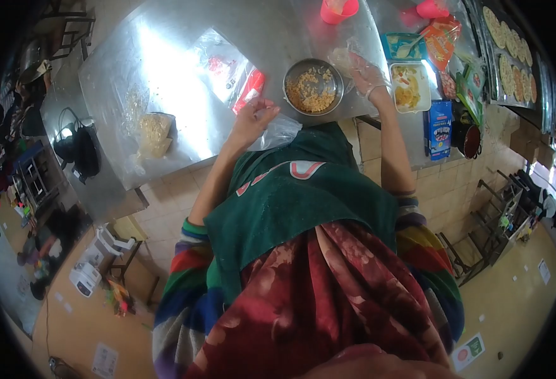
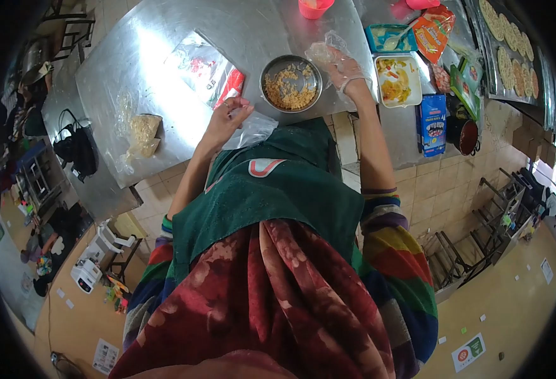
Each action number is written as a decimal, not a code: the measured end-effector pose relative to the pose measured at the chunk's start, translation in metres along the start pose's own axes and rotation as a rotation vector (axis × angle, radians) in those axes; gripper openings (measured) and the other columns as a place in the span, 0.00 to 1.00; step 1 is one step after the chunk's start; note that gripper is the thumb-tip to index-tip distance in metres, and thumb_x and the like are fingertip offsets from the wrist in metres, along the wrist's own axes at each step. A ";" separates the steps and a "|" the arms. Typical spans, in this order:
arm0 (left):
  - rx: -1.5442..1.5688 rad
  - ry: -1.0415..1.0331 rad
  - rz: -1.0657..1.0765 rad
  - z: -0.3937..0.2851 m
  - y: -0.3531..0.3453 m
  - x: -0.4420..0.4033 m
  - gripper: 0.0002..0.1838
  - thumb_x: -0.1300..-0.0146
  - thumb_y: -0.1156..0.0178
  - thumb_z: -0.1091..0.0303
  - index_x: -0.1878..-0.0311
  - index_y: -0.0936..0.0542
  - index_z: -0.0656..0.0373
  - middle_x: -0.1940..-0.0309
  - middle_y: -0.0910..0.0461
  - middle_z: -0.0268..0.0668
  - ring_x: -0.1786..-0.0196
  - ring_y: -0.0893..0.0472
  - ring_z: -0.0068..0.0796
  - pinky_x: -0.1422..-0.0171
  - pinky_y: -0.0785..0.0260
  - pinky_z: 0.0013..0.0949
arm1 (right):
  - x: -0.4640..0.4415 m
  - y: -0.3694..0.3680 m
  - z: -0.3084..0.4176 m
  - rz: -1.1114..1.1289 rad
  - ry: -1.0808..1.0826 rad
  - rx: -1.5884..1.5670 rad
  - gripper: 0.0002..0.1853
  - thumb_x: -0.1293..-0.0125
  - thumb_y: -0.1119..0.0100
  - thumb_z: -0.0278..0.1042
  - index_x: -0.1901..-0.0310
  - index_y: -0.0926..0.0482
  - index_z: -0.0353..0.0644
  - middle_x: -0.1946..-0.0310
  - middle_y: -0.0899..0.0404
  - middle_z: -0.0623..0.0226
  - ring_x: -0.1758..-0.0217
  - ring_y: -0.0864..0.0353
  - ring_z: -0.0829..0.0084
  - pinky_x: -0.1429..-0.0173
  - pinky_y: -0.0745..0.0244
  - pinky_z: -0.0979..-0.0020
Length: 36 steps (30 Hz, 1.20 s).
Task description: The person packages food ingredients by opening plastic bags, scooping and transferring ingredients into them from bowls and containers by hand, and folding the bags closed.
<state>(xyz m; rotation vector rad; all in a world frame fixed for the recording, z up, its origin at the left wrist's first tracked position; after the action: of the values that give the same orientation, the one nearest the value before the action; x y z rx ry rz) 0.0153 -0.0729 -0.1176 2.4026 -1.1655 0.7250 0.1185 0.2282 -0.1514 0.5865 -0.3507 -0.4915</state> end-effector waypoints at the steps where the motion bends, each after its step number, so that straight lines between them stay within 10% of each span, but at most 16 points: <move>1: 0.042 0.004 0.005 -0.002 0.005 0.008 0.20 0.39 0.39 0.59 0.49 0.27 0.62 0.56 0.24 0.37 0.59 0.25 0.22 0.58 0.31 0.27 | 0.002 -0.001 0.009 0.007 -0.003 -0.021 0.20 0.38 0.45 0.41 0.47 0.25 0.42 0.52 0.23 0.55 0.48 0.25 0.63 0.41 0.34 0.68; 10: 0.085 -0.077 -0.096 -0.015 0.035 0.045 0.17 0.39 0.42 0.69 0.48 0.27 0.64 0.59 0.24 0.36 0.68 0.29 0.18 0.65 0.35 0.23 | 0.022 0.038 0.092 -0.220 0.151 0.260 0.15 0.35 0.47 0.39 0.50 0.23 0.45 0.52 0.23 0.59 0.53 0.22 0.68 0.48 0.28 0.69; 13: 0.073 -0.142 -0.220 -0.026 0.038 0.046 0.13 0.38 0.44 0.68 0.52 0.26 0.63 0.64 0.24 0.33 0.71 0.31 0.16 0.67 0.37 0.21 | 0.035 0.022 0.121 0.024 -0.044 -0.393 0.13 0.36 0.49 0.37 0.54 0.21 0.43 0.58 0.20 0.61 0.60 0.19 0.67 0.56 0.25 0.69; 18: 0.110 -0.242 -0.357 -0.048 0.021 0.044 0.09 0.36 0.45 0.69 0.55 0.24 0.63 0.68 0.23 0.31 0.73 0.31 0.13 0.70 0.38 0.21 | 0.080 -0.019 0.208 0.561 0.052 -0.345 0.14 0.35 0.55 0.33 0.53 0.22 0.43 0.55 0.21 0.59 0.57 0.18 0.65 0.55 0.24 0.69; 22: 0.152 -0.303 -0.406 -0.055 0.008 0.045 0.08 0.36 0.46 0.72 0.56 0.24 0.63 0.68 0.22 0.32 0.72 0.29 0.14 0.68 0.37 0.21 | 0.083 -0.055 0.210 0.543 0.319 0.061 0.15 0.36 0.56 0.34 0.52 0.23 0.41 0.55 0.23 0.52 0.53 0.24 0.51 0.47 0.30 0.57; 31: 0.019 -0.338 -0.448 -0.035 0.003 0.041 0.07 0.38 0.44 0.71 0.57 0.22 0.58 0.76 0.21 0.34 0.78 0.29 0.17 0.74 0.38 0.25 | 0.093 -0.083 0.184 0.492 0.470 0.066 0.15 0.35 0.53 0.36 0.50 0.27 0.39 0.60 0.22 0.51 0.57 0.23 0.51 0.52 0.29 0.57; 36: -0.270 -0.320 -0.417 -0.038 0.025 0.047 0.09 0.37 0.47 0.74 0.56 0.21 0.58 0.66 0.19 0.38 0.66 0.22 0.25 0.61 0.31 0.27 | 0.073 -0.057 0.164 0.569 0.046 -0.240 0.19 0.33 0.56 0.37 0.44 0.31 0.38 0.53 0.24 0.49 0.54 0.23 0.53 0.49 0.28 0.64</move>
<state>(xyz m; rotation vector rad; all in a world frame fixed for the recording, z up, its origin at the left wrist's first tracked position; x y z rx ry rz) 0.0091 -0.0958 -0.0566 2.4601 -0.7620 0.0490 0.0865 0.0756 -0.0450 0.2439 -0.3896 0.0298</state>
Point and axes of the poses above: each hand's wrist, its own x-axis away from the middle knuckle, its own y-axis out of the back of the hand, z = x × y, the point moved 4 cm from there along -x, towards the middle knuckle
